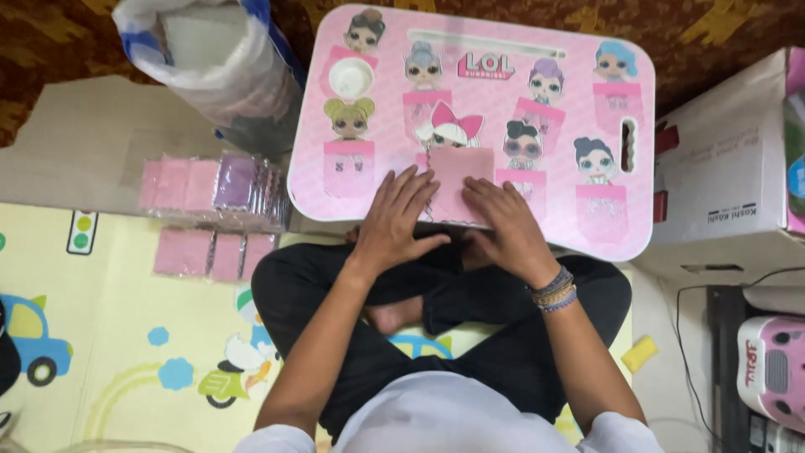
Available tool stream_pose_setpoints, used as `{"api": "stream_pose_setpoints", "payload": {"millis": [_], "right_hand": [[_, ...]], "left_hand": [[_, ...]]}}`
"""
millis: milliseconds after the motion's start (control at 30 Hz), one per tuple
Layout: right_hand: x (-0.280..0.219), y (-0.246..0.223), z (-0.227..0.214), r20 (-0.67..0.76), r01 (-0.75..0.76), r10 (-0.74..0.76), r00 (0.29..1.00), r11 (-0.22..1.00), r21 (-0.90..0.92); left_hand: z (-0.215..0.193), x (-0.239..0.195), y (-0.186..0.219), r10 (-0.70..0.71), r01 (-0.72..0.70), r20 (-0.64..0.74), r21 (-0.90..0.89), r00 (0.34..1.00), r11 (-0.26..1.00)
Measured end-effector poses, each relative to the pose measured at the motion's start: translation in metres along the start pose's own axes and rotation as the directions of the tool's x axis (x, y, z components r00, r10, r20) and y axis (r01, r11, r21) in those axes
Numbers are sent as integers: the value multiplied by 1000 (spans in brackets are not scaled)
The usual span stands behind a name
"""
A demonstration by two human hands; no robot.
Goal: The person sits on the floor and uses a lint roller to clean a gray sponge, then folds it and places it into a clear plastic bag. They repeat this process with a pink sponge, folding and bagging it before placing it with other wrapped items.
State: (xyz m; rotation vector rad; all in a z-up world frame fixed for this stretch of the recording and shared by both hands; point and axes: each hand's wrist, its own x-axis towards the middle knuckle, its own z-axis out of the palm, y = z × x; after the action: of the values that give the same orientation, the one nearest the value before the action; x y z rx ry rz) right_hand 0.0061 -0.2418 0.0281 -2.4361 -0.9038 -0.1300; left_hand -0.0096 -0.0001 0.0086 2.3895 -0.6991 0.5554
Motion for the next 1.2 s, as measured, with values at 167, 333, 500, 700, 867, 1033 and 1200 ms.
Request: {"api": "stream_pose_setpoints", "payload": {"millis": [167,333,500,700,867,1033,1200], "right_hand": [[-6,3,-2,-120,11,2,993,994,105],[3,25,6,-199,-78,128,972,968,239],[13,32,14,-252,-207,324,912,893,399],[12,12,2,-327,-176,346,879,874,453],[7,26,16,-343,-212,398,851,857,469],[15,21,17,-324,-285,489,810,810,512],[16,21,20,-372,-319,491,788,842,436]], "left_hand": [[7,-4,-2,13,-14,22,0,1000,1000],[25,0,-11,8,-10,-46,-34,999,999],[29,16,-18,-140,134,-56,-96,989,986],[31,23,-21,-250,238,-102,-113,963,965],[24,26,-14,-275,259,-102,-144,956,955],[22,26,-12,-309,292,-90,-160,947,943],[22,28,-10,-309,290,-107,-161,945,943]]}}
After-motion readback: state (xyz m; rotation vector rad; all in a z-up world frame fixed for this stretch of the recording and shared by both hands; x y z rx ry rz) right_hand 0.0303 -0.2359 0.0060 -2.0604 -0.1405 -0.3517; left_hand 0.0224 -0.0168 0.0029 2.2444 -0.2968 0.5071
